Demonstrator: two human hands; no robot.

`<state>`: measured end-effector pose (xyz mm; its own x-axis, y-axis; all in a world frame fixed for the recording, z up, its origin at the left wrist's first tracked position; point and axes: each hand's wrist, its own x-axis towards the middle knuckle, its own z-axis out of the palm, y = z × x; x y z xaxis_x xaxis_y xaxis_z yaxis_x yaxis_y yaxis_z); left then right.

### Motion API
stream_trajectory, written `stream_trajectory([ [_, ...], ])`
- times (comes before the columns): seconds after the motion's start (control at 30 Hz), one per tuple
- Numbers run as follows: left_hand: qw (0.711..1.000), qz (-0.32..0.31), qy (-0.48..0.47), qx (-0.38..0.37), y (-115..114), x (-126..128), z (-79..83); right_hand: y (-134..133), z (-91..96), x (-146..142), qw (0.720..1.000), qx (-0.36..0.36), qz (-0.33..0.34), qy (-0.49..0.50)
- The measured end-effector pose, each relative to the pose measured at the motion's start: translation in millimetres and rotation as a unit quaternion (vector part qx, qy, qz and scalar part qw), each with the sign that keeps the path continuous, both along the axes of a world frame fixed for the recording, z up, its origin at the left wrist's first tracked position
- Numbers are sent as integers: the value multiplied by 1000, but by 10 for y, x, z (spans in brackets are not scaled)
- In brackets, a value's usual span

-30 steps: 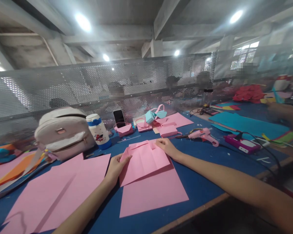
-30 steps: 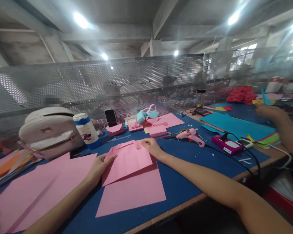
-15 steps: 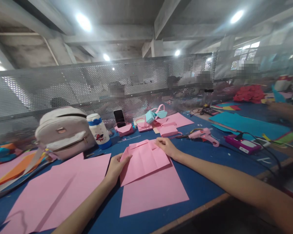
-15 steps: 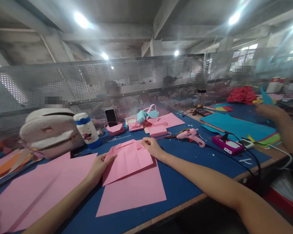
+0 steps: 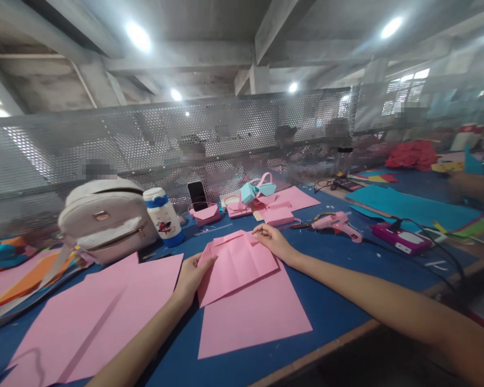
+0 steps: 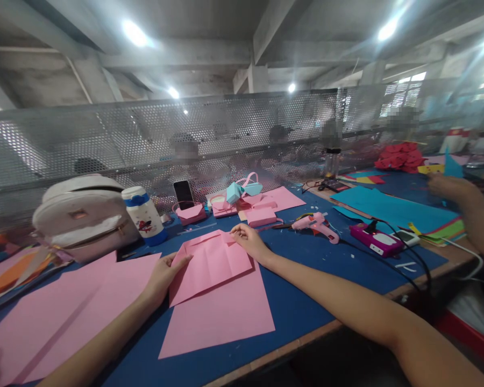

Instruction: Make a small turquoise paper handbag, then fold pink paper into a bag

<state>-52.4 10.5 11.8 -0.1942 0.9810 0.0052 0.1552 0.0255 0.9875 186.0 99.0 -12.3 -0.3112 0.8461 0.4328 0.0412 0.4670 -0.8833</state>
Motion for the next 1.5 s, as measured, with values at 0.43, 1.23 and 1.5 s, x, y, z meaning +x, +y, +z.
stream_trajectory([
  [0.43,1000,8,-4,2,6,9,-11,-38,-3,-2,998,50,-6,-43],
  [1.23,994,-68,63,56,17,-1,0,-18,-8,0,997,54,-15,-62],
  [1.5,986,-83,91,112,53,21,-33,13,-4,14,998,28,-21,-52],
])
